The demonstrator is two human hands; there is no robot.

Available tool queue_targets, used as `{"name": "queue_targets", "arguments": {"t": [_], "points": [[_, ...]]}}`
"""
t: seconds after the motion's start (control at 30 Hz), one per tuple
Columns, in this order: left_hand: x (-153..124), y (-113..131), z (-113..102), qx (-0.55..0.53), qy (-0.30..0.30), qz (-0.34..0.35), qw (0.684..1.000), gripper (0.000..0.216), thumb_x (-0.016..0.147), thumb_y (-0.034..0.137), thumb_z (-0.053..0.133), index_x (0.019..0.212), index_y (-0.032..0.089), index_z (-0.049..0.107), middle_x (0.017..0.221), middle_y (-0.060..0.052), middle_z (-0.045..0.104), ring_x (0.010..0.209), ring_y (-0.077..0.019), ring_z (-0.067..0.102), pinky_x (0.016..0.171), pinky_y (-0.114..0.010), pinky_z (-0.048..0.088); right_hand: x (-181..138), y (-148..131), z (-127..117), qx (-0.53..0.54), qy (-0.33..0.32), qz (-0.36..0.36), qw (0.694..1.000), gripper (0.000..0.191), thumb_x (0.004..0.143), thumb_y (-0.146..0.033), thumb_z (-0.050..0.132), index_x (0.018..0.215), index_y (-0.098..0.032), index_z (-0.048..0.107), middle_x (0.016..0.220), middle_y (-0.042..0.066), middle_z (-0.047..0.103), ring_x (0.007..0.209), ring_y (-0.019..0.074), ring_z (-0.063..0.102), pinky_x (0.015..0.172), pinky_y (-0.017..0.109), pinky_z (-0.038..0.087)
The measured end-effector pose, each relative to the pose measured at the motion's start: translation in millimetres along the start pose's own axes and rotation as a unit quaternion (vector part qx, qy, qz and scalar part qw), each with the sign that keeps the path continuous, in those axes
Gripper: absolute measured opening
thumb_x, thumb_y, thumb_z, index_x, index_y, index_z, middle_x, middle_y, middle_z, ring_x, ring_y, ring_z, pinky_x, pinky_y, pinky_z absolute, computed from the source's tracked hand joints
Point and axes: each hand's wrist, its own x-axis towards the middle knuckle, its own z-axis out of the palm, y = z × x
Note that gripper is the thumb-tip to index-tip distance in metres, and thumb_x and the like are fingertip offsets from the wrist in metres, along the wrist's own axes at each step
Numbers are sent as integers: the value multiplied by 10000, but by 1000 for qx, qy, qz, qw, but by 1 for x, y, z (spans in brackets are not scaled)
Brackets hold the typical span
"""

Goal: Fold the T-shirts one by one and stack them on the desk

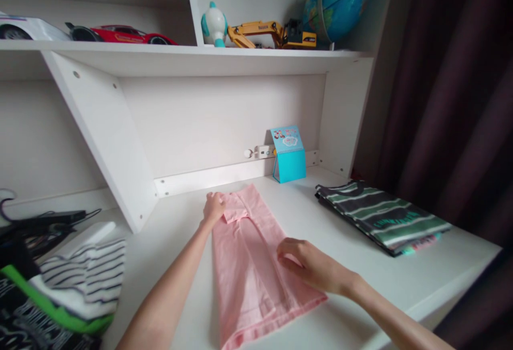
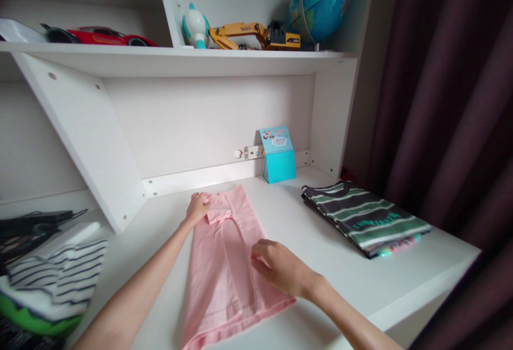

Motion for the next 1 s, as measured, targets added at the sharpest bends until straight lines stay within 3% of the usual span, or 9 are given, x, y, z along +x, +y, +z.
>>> {"name": "queue_targets", "arguments": {"t": [0.1,0.23,0.33,0.47,0.6,0.73,0.87,1.0], "points": [[-22,9,11,35,9,57,998,435,847,215,523,1282,210,512,1486,-103,361,1363,-270,329,1103,-415,273,36,21,8,-68,8,-2,998,317,878,-72,423,1121,-131,618,1214,125,630,1097,205,609,947,292,464],[-39,10,26,126,-24,114,985,443,904,356,460,1295,154,513,1440,-126,440,1379,-287,305,1130,-426,228,106,46,27,-107,27,13,994,445,889,-85,442,1332,-53,466,1476,212,366,1367,279,345,1086,385,345],[-43,6,30,178,-27,126,976,518,935,436,371,1332,126,490,1442,-135,445,1391,-311,281,1140,-452,199,160,60,42,-124,45,29,991,455,928,-174,482,1373,-103,418,1500,185,328,1382,300,301,1081,480,331],[-46,7,27,198,-50,128,971,584,939,493,314,1410,162,410,1494,-104,380,1414,-311,222,1144,-462,181,207,79,55,-129,67,57,988,416,920,-314,560,1313,-199,485,1415,101,440,1243,288,469,1007,544,391],[-50,14,23,197,-73,104,972,634,924,536,307,1440,171,366,1531,-120,300,1423,-333,179,1140,-490,172,226,103,64,-126,76,101,984,356,919,-318,563,1247,-184,534,1306,95,530,1122,249,557,927,484,471],[-51,18,20,206,-80,84,972,729,891,610,308,1441,135,358,1522,-166,300,1422,-342,175,1148,-496,137,234,119,74,-125,93,177,972,371,921,-329,557,1262,-187,522,1326,98,514,1142,256,544,940,493,459],[-52,21,19,221,-74,76,970,791,866,657,301,1428,104,373,1502,-183,335,1416,-351,193,1153,-484,134,240,124,80,-124,101,231,960,392,918,-339,559,1276,-187,511,1344,101,500,1167,268,526,959,511,438],[-52,23,20,233,-74,72,967,812,859,676,288,1424,100,380,1496,-180,347,1413,-360,197,1153,-475,141,242,123,79,-127,109,239,956,384,919,-333,559,1272,-189,515,1340,100,502,1161,264,530,954,506,444]]}}
